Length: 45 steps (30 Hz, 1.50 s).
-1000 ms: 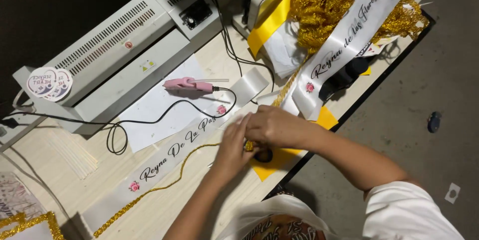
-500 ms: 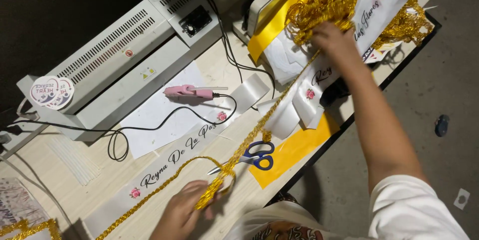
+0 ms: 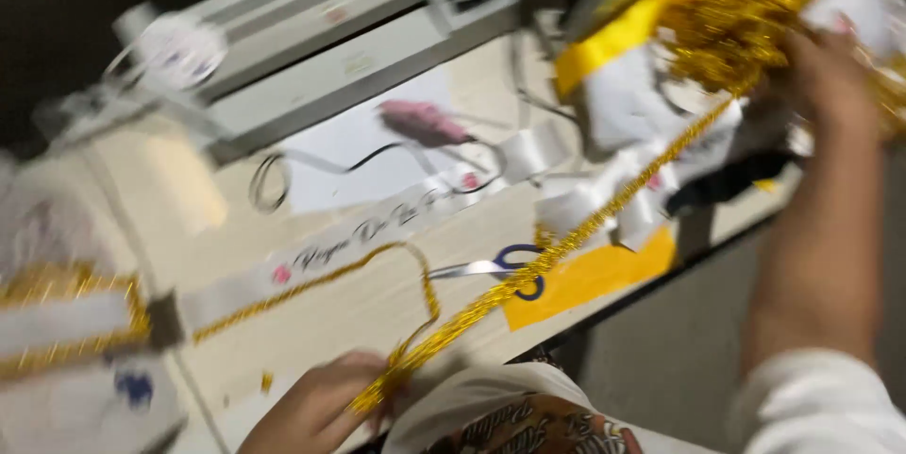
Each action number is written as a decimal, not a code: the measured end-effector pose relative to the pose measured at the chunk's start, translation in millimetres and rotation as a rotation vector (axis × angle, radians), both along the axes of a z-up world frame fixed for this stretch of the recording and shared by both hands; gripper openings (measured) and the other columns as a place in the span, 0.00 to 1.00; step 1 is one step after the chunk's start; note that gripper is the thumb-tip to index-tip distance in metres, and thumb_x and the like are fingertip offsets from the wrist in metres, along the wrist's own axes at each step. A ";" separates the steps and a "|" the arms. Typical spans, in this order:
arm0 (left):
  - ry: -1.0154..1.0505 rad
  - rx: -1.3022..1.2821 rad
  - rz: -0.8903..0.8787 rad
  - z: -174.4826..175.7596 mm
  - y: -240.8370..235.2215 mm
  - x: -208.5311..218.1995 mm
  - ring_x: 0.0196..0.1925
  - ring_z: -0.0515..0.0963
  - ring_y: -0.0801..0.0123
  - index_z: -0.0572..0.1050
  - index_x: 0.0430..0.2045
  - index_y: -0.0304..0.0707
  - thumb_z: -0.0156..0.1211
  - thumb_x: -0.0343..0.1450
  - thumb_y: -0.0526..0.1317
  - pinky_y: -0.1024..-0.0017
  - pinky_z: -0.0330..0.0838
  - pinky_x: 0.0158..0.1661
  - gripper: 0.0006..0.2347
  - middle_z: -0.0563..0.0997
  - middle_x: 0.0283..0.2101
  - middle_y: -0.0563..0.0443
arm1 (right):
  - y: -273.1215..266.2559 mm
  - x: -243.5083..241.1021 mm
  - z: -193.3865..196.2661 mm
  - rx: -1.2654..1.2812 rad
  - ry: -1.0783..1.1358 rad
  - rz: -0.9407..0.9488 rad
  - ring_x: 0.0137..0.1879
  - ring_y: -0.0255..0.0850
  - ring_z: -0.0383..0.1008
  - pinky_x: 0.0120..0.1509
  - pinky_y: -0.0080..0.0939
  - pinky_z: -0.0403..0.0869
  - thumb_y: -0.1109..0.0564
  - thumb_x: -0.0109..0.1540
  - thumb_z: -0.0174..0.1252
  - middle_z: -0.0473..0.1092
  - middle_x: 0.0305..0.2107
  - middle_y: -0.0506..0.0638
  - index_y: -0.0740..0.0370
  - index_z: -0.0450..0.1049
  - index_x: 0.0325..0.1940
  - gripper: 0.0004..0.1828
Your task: The person decorates white sashes with gold glitter trim. They use a hot glue gun to apply adhesive to the sashes and press the trim along the edges. The person also uses scissors to cut the trim to the correct length.
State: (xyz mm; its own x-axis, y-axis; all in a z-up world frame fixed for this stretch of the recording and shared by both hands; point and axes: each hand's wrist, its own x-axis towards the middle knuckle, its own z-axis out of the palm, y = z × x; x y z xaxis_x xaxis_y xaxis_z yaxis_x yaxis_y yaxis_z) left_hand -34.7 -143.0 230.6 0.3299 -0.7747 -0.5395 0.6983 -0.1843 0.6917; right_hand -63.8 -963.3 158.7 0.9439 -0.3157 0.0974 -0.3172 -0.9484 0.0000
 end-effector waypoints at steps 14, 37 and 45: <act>-1.294 0.475 -0.116 -42.6 -81.3 -8.2 0.56 0.75 0.55 0.78 0.47 0.39 0.56 0.69 0.49 0.55 0.67 0.57 0.18 0.78 0.52 0.45 | 570.2 89.0 -64.7 0.436 0.175 0.783 0.42 0.53 0.76 0.43 0.54 0.76 0.54 0.58 0.66 0.74 0.33 0.55 0.55 0.80 0.41 0.09; -1.448 1.173 0.737 -172.2 95.3 32.5 0.45 0.76 0.53 0.78 0.34 0.37 0.70 0.65 0.35 0.60 0.73 0.46 0.08 0.74 0.40 0.46 | 606.3 79.7 -96.6 0.972 0.565 0.588 0.42 0.40 0.78 0.47 0.42 0.76 0.58 0.66 0.57 0.78 0.37 0.53 0.61 0.76 0.46 0.07; -1.495 1.148 0.557 -186.2 106.3 30.9 0.44 0.75 0.53 0.79 0.39 0.35 0.66 0.70 0.33 0.60 0.74 0.45 0.06 0.73 0.40 0.44 | 699.9 31.3 -69.8 1.039 0.504 0.963 0.35 0.49 0.75 0.41 0.48 0.73 0.62 0.62 0.58 0.74 0.30 0.57 0.62 0.75 0.43 0.06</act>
